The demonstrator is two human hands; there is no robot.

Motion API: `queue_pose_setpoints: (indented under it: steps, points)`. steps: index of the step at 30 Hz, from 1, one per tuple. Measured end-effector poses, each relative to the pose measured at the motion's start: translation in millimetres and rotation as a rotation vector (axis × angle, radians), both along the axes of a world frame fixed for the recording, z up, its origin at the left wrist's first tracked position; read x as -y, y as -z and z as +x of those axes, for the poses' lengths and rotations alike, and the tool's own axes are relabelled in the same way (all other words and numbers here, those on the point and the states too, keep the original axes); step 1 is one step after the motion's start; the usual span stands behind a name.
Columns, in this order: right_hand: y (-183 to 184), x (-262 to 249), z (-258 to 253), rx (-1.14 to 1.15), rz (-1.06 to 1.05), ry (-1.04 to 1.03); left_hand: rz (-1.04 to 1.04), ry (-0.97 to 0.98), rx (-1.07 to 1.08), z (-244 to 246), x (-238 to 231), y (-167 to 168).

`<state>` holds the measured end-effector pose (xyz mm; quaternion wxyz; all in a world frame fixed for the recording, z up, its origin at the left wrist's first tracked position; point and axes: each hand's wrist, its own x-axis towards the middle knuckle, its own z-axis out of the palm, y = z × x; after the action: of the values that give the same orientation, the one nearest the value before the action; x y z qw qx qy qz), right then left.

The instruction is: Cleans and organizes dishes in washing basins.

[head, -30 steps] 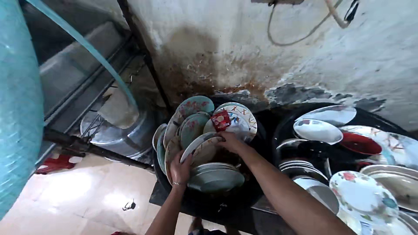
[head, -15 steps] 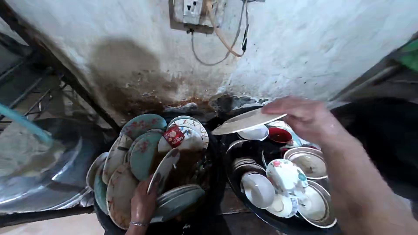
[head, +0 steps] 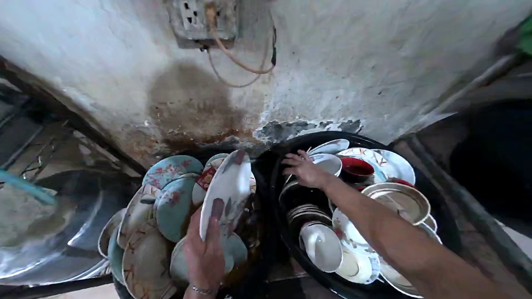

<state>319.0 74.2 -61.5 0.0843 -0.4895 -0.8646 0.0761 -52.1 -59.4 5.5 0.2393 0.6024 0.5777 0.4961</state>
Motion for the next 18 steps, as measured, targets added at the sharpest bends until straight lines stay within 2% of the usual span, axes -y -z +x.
queue_pose_setpoints:
  steps: [3, 6, 9, 12, 14, 16, 18]
  points:
    - [-14, 10, -3, -0.339, 0.042, 0.197, -0.088, 0.074, 0.054, 47, -6, -13]
    - [-47, 55, 2, -0.478, 0.145, 0.362, -0.07, 0.216, 0.041, 101, -23, 0]
    - [-55, 115, 18, -0.505, 0.239, 0.484, -0.041, 0.322, -0.119, 155, -47, 10]
    - [-54, 172, 53, -0.487, 0.338, 0.59, -0.206, 0.398, -0.36, 198, -65, 14]
    - [-61, 202, 85, -0.459, 0.362, 0.724, -0.342, 0.434, -0.428, 216, -77, 35]
    - [-68, 220, 127, -0.434, 0.295, 0.971, -0.444, 0.422, -0.468, 225, -88, 64]
    - [-67, 221, 177, -0.409, 0.129, 1.272, -0.543, 0.367, -0.472, 231, -94, 82]
